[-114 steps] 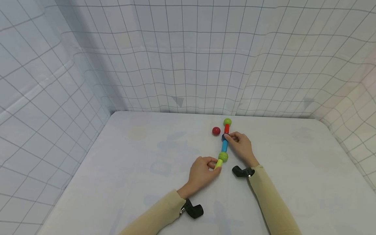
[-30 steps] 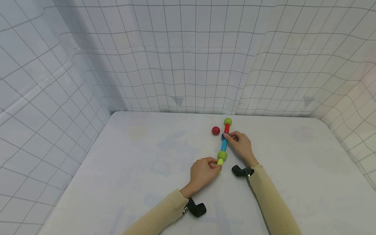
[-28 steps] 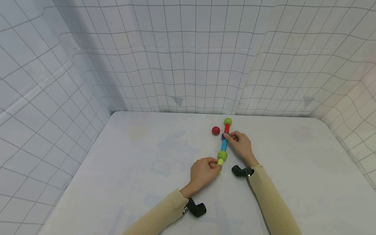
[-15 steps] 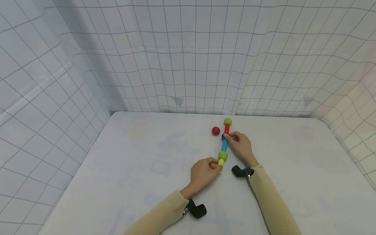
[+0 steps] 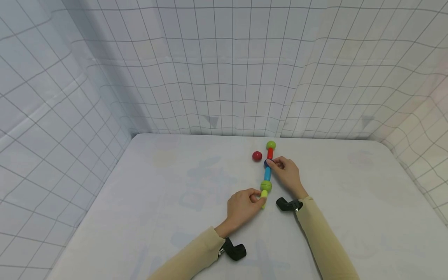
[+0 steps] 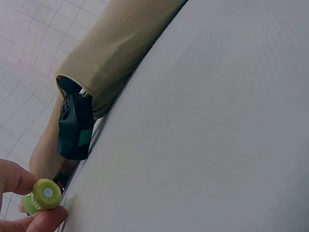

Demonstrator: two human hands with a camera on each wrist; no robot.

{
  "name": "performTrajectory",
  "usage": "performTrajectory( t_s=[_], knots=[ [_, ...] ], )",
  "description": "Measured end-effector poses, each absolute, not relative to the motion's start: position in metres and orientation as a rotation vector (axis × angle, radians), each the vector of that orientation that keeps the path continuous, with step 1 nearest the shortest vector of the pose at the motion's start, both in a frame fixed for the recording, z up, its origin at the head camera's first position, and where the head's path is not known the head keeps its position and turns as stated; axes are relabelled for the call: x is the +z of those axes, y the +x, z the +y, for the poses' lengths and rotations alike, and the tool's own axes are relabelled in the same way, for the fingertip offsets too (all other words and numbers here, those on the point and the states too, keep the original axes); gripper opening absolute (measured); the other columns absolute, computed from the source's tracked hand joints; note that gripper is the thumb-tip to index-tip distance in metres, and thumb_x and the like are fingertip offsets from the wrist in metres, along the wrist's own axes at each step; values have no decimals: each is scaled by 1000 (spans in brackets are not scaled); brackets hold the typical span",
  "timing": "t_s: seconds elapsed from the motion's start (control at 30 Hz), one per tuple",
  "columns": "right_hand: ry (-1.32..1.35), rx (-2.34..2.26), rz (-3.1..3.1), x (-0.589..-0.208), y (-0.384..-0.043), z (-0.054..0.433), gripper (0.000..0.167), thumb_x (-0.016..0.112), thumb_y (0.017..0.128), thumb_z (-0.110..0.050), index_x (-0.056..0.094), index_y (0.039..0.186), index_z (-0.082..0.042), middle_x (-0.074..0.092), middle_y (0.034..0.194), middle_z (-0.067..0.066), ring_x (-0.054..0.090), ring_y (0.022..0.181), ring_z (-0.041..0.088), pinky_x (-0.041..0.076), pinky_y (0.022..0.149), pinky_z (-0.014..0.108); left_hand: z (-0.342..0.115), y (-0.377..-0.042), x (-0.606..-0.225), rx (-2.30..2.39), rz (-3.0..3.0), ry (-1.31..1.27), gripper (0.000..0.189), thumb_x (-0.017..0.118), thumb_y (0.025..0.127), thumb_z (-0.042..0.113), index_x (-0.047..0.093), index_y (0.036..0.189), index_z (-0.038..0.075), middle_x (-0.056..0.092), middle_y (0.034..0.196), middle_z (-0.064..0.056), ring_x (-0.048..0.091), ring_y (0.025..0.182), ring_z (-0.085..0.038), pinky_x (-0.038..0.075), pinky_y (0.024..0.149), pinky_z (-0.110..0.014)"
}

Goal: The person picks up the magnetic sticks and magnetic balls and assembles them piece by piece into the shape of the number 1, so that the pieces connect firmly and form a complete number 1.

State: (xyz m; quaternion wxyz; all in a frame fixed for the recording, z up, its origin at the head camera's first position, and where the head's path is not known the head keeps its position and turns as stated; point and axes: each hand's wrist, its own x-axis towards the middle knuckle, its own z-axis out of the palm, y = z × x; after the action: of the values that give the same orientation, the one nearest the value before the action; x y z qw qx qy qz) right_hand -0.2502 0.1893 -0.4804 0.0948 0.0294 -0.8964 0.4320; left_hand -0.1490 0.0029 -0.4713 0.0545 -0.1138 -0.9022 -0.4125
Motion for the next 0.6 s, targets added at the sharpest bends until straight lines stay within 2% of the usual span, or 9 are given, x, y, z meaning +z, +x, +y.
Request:
performTrajectory(
  t_s=[0.37,0.6],
  knots=[
    [100,1276,-2656,-481,-250,190,42,63,89,-46,67,95,-4,55,78,7,46,79,21,33,68,33,4,-148,-473,-1193,-2734,-370,22,70,80,36,74,93,19,54,61,20,48,56,0,36,49,-21],
    [107,1281,-2654,-481,-251,190,42,62,89,-46,68,94,-5,56,78,7,46,78,22,33,69,33,2,-149,-470,-1169,-2728,-410,24,66,85,39,73,92,17,51,58,18,47,55,-2,35,48,-22]
  ],
)
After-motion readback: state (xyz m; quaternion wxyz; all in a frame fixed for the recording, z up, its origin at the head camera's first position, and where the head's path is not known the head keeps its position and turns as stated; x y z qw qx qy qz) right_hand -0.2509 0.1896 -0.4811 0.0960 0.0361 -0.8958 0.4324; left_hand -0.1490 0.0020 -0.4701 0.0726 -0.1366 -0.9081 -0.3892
